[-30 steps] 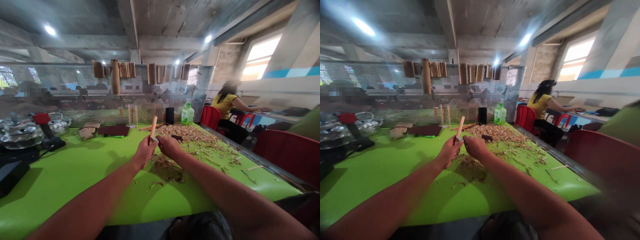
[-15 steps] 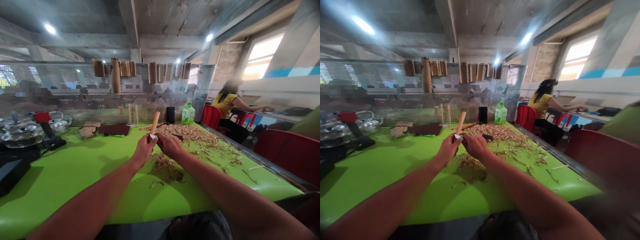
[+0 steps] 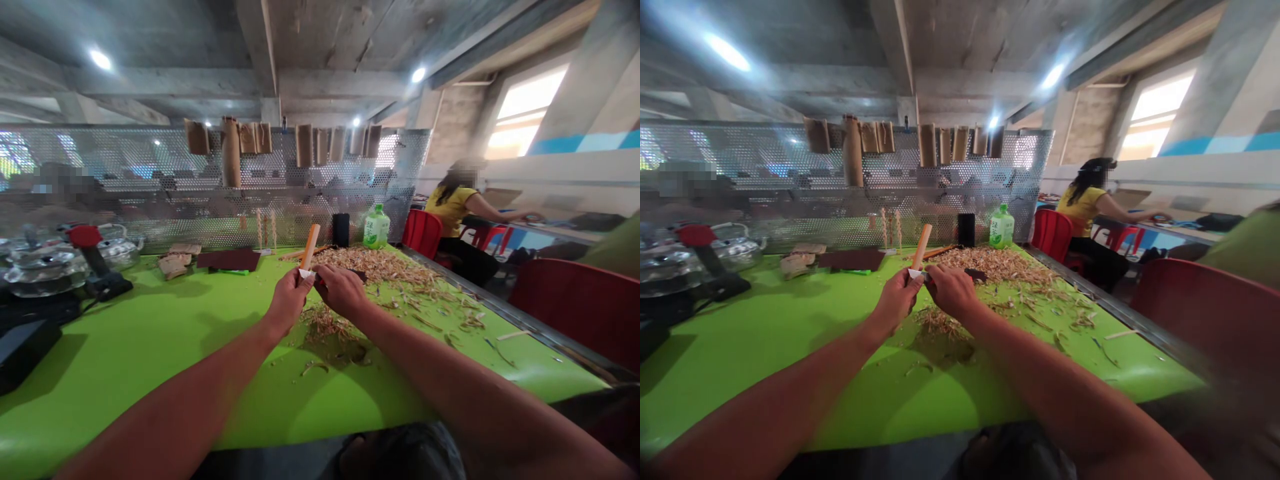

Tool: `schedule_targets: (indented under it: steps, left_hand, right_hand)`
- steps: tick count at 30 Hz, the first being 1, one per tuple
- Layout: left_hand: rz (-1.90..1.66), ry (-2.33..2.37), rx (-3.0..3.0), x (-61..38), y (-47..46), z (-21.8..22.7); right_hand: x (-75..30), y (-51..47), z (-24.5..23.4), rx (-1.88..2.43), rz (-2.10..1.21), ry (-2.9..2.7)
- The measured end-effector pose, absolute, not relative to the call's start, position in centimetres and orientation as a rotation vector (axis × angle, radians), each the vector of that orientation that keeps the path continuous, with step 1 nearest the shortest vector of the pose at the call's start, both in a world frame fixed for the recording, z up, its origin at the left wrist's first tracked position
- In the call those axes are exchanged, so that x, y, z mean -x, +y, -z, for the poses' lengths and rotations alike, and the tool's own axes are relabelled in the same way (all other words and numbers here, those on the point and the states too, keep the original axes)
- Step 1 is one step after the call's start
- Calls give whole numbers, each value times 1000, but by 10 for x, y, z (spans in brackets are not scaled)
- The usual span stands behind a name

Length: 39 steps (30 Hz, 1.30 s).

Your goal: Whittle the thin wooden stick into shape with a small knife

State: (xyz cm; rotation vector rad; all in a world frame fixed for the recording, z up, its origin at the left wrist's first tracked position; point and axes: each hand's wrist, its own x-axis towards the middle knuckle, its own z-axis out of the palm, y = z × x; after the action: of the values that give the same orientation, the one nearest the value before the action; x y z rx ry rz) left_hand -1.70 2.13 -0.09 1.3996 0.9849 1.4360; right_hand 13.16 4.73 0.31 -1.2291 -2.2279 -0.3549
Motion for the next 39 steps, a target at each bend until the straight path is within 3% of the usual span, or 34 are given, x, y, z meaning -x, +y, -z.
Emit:
schedule_targets:
  steps: [39]
  left_hand:
    - [-1514, 1308, -1721, 13, 15, -2]
  right_hand:
    - [-132, 46, -5, 1296, 405, -2176]
